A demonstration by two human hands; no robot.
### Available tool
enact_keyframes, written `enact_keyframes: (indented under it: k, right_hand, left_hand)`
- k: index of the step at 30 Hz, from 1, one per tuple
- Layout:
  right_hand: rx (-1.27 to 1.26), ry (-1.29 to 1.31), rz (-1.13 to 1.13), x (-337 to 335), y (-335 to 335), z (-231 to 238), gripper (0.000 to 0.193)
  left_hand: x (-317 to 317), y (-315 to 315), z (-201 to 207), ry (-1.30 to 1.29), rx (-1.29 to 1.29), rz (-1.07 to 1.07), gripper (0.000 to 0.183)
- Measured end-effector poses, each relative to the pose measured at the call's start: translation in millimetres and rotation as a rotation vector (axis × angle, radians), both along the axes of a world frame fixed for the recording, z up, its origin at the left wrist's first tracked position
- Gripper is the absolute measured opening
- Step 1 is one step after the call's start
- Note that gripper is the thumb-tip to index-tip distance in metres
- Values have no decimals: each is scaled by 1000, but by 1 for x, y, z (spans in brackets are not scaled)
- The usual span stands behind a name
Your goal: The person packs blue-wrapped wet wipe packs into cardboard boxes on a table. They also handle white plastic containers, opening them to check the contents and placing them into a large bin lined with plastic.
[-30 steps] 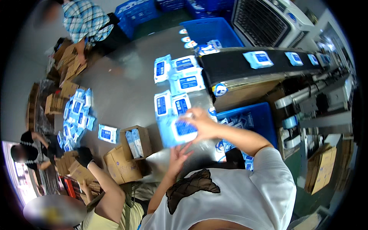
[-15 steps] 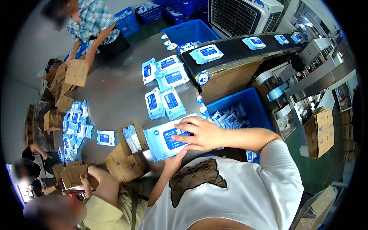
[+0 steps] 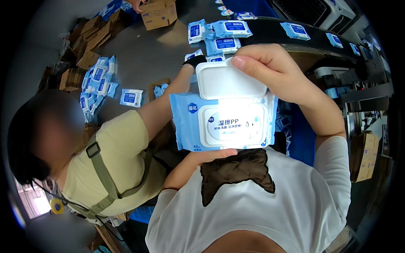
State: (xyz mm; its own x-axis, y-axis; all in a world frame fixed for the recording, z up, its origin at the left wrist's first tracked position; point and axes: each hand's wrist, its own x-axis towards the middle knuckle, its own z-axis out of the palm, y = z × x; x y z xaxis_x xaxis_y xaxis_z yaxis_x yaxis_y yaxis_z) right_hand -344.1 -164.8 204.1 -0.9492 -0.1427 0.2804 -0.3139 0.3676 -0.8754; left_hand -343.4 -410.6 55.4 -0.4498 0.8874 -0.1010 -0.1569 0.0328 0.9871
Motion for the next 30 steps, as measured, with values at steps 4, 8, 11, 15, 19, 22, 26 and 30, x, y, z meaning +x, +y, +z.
enact_keyframes:
  k: [4,8,11,15,19,22,26,30]
  right_hand:
    - [42,76,-9,-2,-10,2,31]
    - [28,74,27,-1,-10,6,29]
    - [52,69,25,1,-8,13,28]
    - [72,203,-32,0,-14,16,28]
    - [162,254,11,2,-16,28,23]
    - [223,349,2,3,-15,28,19]
    - [279,395,37,3,-16,29,17]
    - [236,408,13,1,-22,26,23]
  left_hand:
    - [3,-5,8,103,-7,-8,66]
    - [2,-5,7,114,5,10,66]
    - [1,-6,3,87,16,32,67]
    - [0,-6,-2,64,34,60,67]
    - [-2,-10,-6,48,42,76,67]
    - [-3,-10,-6,45,39,54,67]
    - [-2,-13,-2,49,37,62,67]
    - [-2,-15,-2,48,40,61,68]
